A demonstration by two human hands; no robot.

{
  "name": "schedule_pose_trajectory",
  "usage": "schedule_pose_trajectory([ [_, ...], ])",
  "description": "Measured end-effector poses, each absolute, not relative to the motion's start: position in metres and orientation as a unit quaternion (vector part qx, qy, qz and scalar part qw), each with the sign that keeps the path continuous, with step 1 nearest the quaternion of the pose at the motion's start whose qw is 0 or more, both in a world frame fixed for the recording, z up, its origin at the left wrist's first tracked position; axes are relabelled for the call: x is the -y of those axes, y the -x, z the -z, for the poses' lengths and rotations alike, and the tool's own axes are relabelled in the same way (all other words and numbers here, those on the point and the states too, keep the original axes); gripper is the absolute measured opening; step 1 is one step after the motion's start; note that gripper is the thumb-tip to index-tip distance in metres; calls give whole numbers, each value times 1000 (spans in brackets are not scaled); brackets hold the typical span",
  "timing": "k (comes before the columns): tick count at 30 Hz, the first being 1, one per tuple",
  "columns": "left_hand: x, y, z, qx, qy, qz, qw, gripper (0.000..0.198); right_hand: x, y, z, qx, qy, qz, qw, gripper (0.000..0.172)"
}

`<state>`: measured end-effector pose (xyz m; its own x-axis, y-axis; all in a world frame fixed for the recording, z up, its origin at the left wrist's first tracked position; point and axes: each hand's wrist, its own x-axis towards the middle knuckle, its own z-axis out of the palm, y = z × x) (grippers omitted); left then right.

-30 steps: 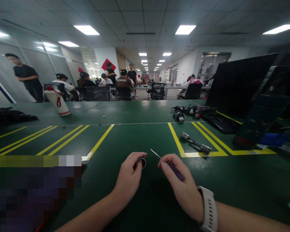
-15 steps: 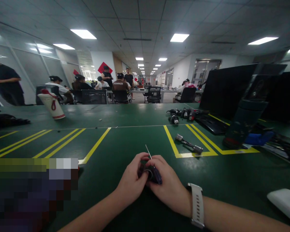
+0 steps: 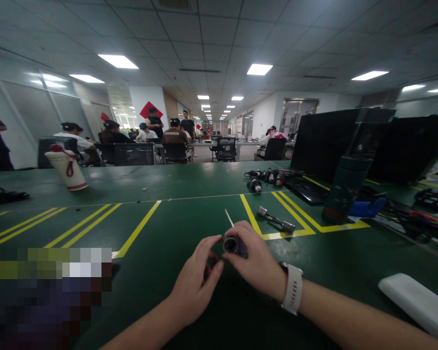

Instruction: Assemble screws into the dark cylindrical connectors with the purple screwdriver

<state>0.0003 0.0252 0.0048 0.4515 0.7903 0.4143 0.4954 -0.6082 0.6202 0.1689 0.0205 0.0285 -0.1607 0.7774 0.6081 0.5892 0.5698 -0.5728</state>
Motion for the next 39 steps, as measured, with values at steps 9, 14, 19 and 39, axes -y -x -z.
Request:
schedule_pose_trajectory([
  [9, -26, 2, -9, -426, -832, -277, 225, 39, -92, -285, -40, 619, 648, 50, 441, 23],
  [14, -28, 0, -10, -430, -831, -261, 237, 39, -108, -334, -14, 580, 738, 61, 338, 21],
  [19, -27, 1, -10, -439, -831, -239, 244, 39, -110, -351, -2, 594, 765, 42, 243, 24],
  [39, -27, -1, -15, -436, -833, -225, 254, 38, -98, -333, -50, 605, 790, 32, 95, 26],
])
